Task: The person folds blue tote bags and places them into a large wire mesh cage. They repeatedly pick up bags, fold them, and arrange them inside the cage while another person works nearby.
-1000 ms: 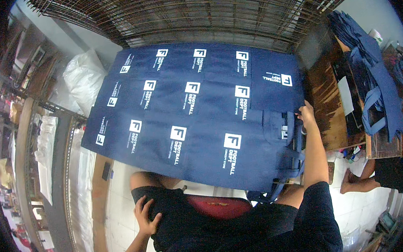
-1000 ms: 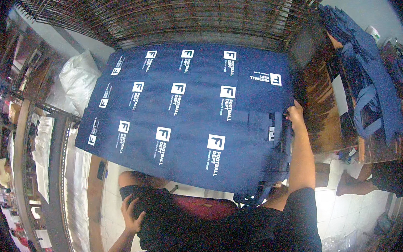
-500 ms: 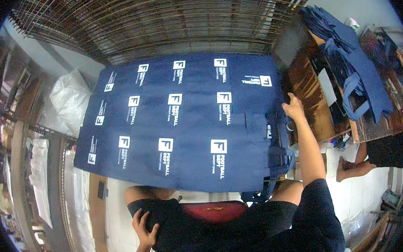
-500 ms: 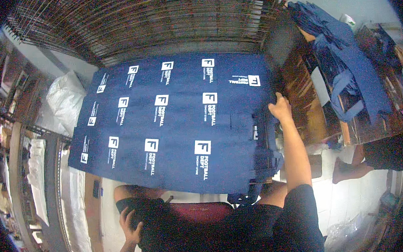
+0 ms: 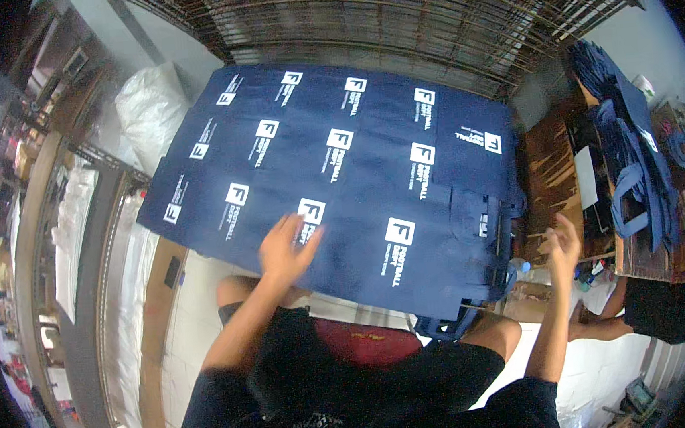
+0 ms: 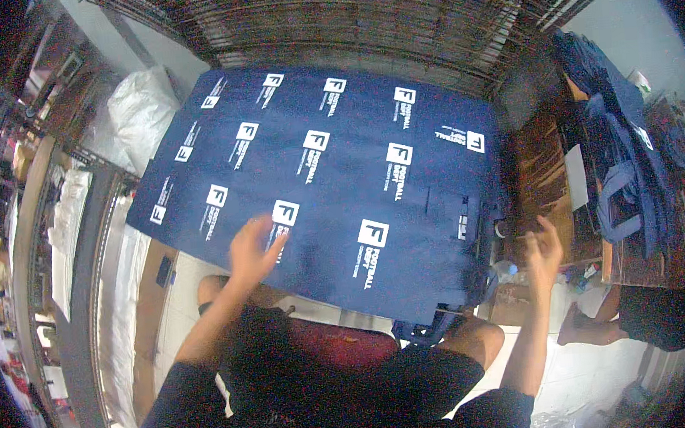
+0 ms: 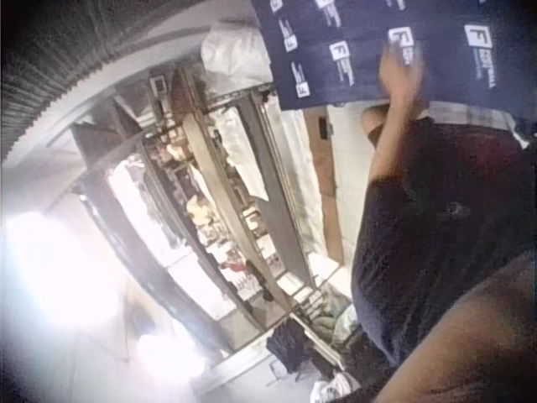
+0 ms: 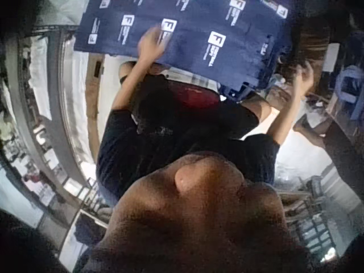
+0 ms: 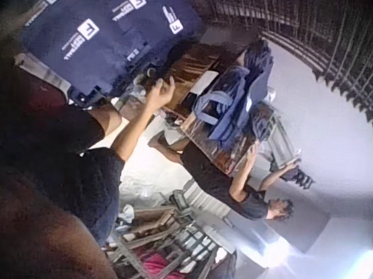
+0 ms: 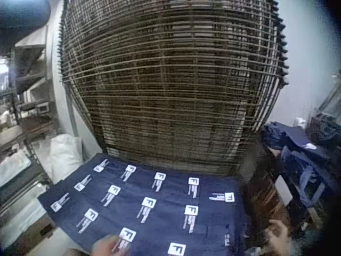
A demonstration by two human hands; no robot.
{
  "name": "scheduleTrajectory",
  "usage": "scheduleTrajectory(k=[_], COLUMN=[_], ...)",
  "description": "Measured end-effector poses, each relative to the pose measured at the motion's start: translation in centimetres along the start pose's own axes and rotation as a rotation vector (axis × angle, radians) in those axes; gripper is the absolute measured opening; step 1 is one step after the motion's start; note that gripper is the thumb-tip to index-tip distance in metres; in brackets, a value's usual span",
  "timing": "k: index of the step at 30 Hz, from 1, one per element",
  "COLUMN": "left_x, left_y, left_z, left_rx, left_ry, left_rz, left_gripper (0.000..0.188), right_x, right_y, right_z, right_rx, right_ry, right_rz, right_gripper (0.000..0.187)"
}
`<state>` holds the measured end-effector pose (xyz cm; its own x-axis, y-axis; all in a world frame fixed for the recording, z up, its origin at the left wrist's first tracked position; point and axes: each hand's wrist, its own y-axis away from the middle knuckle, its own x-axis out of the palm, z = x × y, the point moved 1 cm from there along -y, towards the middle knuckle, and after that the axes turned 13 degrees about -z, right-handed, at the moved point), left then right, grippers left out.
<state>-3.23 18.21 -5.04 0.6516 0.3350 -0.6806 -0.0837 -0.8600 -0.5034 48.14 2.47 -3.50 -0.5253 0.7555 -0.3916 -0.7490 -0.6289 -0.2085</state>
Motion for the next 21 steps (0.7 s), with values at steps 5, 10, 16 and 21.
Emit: scheduleTrajectory(k=[5,10,16,21], left_x=[13.5,17.9,18.9,20.1], left_y=[-9.7,-11.9,-11.3,-11.1], left_z=[0.2,-1.2,-2.3,-0.8], left_rx=[-0.241,-0.369,-0.450,-0.512], left_ry=[-0.171,-0.319,-0.344,-0.367], left_rz=[0.182,0.188,0.216,0.097], left_gripper=[0.047,0.057,0.060,0.052], right_x=[-5.4,-11.4,-10.9,-8.5], right_y=[2.9,6.9,9.6,9.9], right_z=[3.7,0.9,-0.6,2.2], right_rx=[-0.115,-0.148,-0.014,0.077], right_ry=[0.055,0.176,0.139,0.170], right_rz=[-0.144,-0.276,-0.335,-0.295], right_gripper=[0.035,0.031,0.029,0.030])
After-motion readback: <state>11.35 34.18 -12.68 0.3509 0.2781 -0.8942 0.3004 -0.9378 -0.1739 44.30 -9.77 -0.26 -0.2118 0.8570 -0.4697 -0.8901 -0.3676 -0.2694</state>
